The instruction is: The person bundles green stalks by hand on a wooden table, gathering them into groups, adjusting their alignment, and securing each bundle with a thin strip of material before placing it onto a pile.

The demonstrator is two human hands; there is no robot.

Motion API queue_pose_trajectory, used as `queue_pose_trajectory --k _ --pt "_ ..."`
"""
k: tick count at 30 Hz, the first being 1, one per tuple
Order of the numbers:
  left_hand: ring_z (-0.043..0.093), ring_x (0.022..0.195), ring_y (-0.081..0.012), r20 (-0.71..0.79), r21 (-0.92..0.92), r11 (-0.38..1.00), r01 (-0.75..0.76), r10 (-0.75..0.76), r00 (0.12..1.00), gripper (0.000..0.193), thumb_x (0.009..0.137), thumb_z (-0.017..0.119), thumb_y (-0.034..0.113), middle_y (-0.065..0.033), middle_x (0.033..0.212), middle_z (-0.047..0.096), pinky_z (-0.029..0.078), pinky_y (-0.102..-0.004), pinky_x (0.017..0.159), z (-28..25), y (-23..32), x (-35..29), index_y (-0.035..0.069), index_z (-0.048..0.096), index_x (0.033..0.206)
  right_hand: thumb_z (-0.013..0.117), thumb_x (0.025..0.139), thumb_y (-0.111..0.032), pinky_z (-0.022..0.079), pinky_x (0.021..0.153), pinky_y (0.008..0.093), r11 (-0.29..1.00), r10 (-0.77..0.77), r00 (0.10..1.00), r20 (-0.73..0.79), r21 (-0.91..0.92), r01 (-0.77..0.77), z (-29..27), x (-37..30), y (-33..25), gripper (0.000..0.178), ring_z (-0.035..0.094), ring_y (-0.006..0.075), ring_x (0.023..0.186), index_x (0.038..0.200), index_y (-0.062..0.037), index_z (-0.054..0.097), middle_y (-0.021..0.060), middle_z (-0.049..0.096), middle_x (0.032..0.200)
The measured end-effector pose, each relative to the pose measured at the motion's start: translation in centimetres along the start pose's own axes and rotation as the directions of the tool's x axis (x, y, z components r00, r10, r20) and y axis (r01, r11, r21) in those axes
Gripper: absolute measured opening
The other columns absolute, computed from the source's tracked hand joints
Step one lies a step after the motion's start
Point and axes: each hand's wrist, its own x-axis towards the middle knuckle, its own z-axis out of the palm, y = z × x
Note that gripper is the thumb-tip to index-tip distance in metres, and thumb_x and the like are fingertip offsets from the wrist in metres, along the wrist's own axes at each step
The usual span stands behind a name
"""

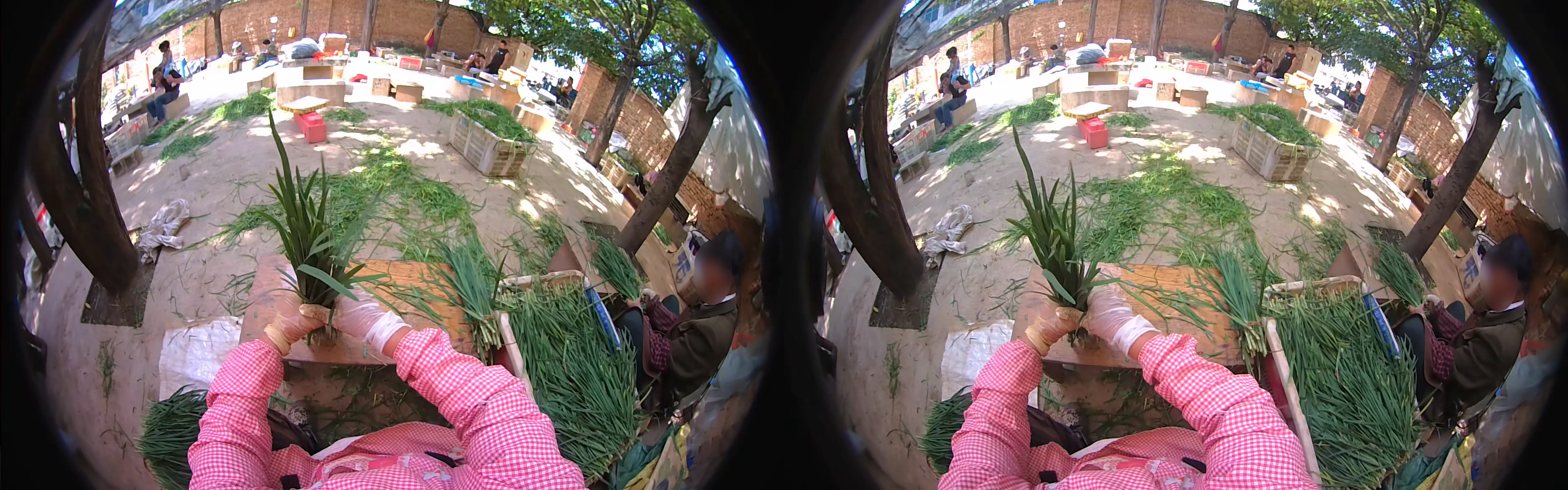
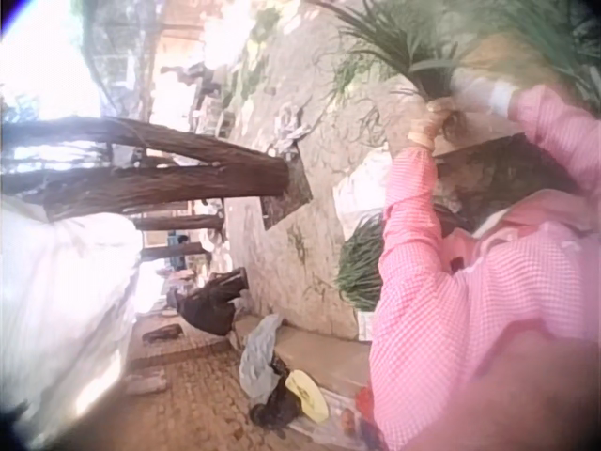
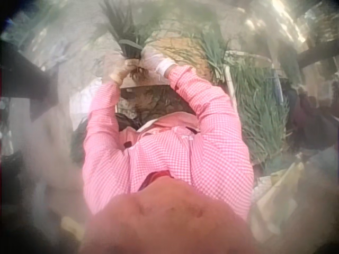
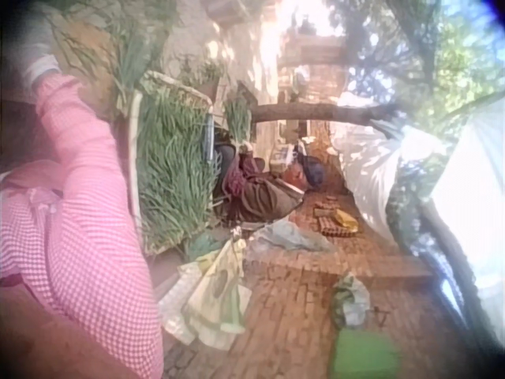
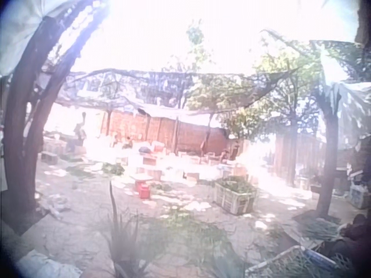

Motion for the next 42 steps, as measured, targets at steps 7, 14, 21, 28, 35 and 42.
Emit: queue_pose_trajectory --k 7,14,21,28,35,42 --pt "0.053 0.102 -0.0154 -0.177 -0.023 0.931 -0.364 0.355 0.918 0.058 0.074 0.072 0.011 -0.0042 0.116 0.055 0.047 -0.0286 0.086 3.3 3.5 -1.6 0.006 0.045 0.125 0.072 0.074 -0.027 0.041 0.086 0.0398 0.999 -0.042 0.999 -0.028 -0.018 0.041 0.3 1.0 -1.1 0.054 0.054 0.0363 0.098 0.114 -0.0011 0.047 0.0205 0.056 0.103" --pt "0.06 0.089 -0.0168 -0.291 -0.728 0.658 -0.193 -0.041 0.956 0.052 0.076 0.064 0.007 -0.0083 0.102 0.06 0.051 -0.0301 0.077 4.2 7.3 -6.3 0.003 0.043 0.123 0.065 0.082 -0.021 0.04 0.091 0.0295 0.677 -0.032 0.964 0.265 0.715 -0.174 -1.5 -1.3 -2.6 0.061 0.048 0.017 0.107 0.13 -0.0001 0.035 0.0107 0.049 0.116" --pt "0.055 0.082 -0.0208 -0.366 -0.88 0.367 -0.302 -0.119 0.923 0.039 0.079 0.058 0.004 -0.0047 0.082 0.056 0.048 -0.0421 0.083 1.2 3.8 -7.6 0.005 0.048 0.116 0.057 0.083 -0.05 0.04 0.091 0.0369 0.909 0.002 0.91 0.414 0.378 -0.174 2.1 -7.8 1.2 0.067 0.053 0.0283 0.108 0.126 -0.0004 0.042 0.0185 0.056 0.113" --pt "0.059 0.081 -0.027 -0.509 -0.848 0.395 -0.353 -0.425 0.748 0.028 0.082 0.055 0.008 -0.008 0.088 0.059 0.051 -0.0471 0.076 -1.2 1.1 -6.6 0.005 0.054 0.109 0.054 0.089 -0.023 0.043 0.061 0.0259 0.759 0.416 0.816 0.402 0.34 -0.555 1.3 -12.7 5.0 0.022 0.049 0.011 0.063 0.092 -0.0012 0.059 0.003 0.055 0.07" --pt "0.061 0.083 -0.029 -0.478 -0.878 0.315 -0.361 -0.609 0.632 0.014 0.084 0.053 0.013 -0.0109 0.09 0.062 0.05 -0.0442 0.08 -2.1 0.5 -6.4 0.001 0.056 0.089 0.062 0.081 -0.014 0.048 0.064 0.0351 0.988 -0.111 0.986 -0.126 0.089 0.122 3.5 -13.4 0.7 0.015 0.06 0.0277 0.073 0.095 -0.0072 0.059 0.0111 0.061 0.08" --pt "0.059 0.087 -0.0297 -0.424 -0.901 0.236 -0.363 -0.653 0.628 0.016 0.086 0.049 0.014 -0.012 0.093 0.06 0.048 -0.0473 0.083 -1.2 1.5 -6.8 0.002 0.056 0.095 0.063 0.077 -0.017 0.047 0.06 0.0398 0.884 -0.268 0.95 -0.162 -0.433 0.176 5.6 -10.1 1.5 0.021 0.057 0.0286 0.071 0.096 -0.0094 0.057 0.0093 0.057 0.076"
